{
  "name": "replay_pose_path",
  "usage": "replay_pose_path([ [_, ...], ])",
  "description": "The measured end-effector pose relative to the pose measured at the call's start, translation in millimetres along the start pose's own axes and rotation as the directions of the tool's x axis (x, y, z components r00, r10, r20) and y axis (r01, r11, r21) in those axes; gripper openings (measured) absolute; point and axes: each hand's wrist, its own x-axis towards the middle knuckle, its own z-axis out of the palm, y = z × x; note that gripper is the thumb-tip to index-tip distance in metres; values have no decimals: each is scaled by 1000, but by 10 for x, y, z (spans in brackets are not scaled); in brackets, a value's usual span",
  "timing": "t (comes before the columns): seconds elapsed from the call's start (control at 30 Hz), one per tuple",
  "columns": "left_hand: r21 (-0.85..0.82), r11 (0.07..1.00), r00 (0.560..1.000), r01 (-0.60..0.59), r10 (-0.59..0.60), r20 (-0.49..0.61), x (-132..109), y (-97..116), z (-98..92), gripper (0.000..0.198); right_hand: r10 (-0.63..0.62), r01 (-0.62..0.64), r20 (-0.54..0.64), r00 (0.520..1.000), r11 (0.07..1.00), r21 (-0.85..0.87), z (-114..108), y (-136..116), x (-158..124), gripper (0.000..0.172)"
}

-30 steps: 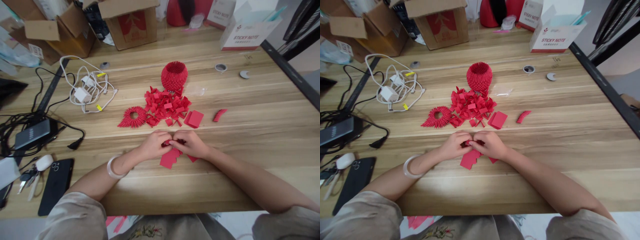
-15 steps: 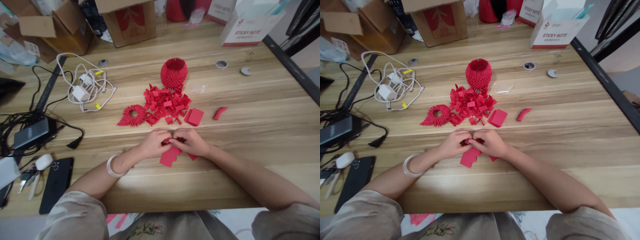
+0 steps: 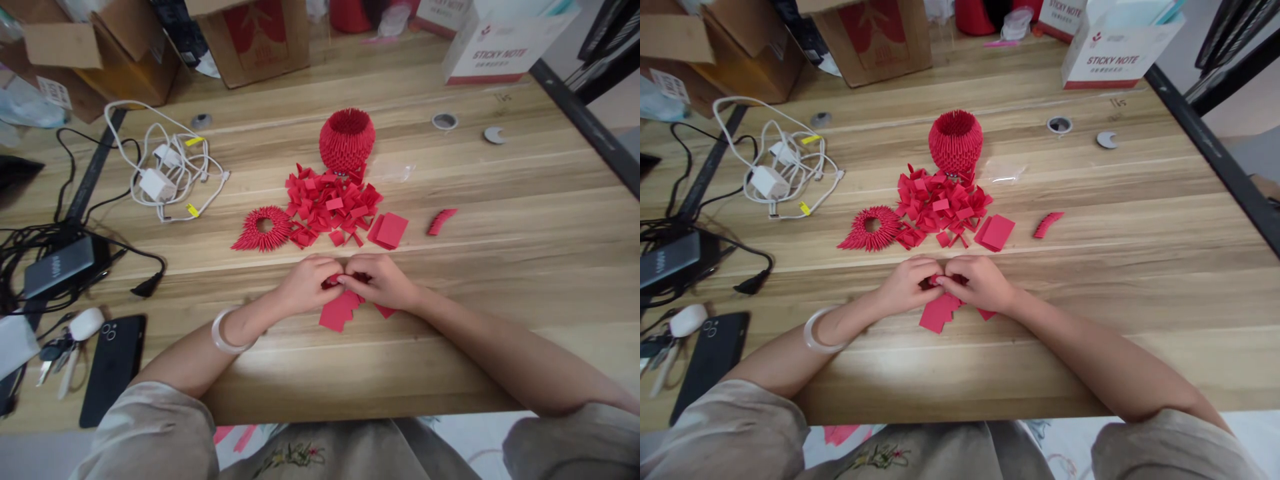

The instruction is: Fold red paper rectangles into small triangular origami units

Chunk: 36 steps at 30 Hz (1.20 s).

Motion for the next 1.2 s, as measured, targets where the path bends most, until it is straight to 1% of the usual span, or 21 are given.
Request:
replay_pose_path([
  [0.43,20,1000,1000,12,-12,18,10,24,-23,18,22,-21,27,999,1000,-8,-10,-2,1,32],
  [1.0,-7,1000,1000,11,-11,19,16,6,-9,20,10,-10,13,1000,1000,-2,-16,-5,4,32],
  [1.2,15,999,999,39,-39,32,15,18,-14,20,25,-25,14,1000,1000,4,-5,8,-9,30],
])
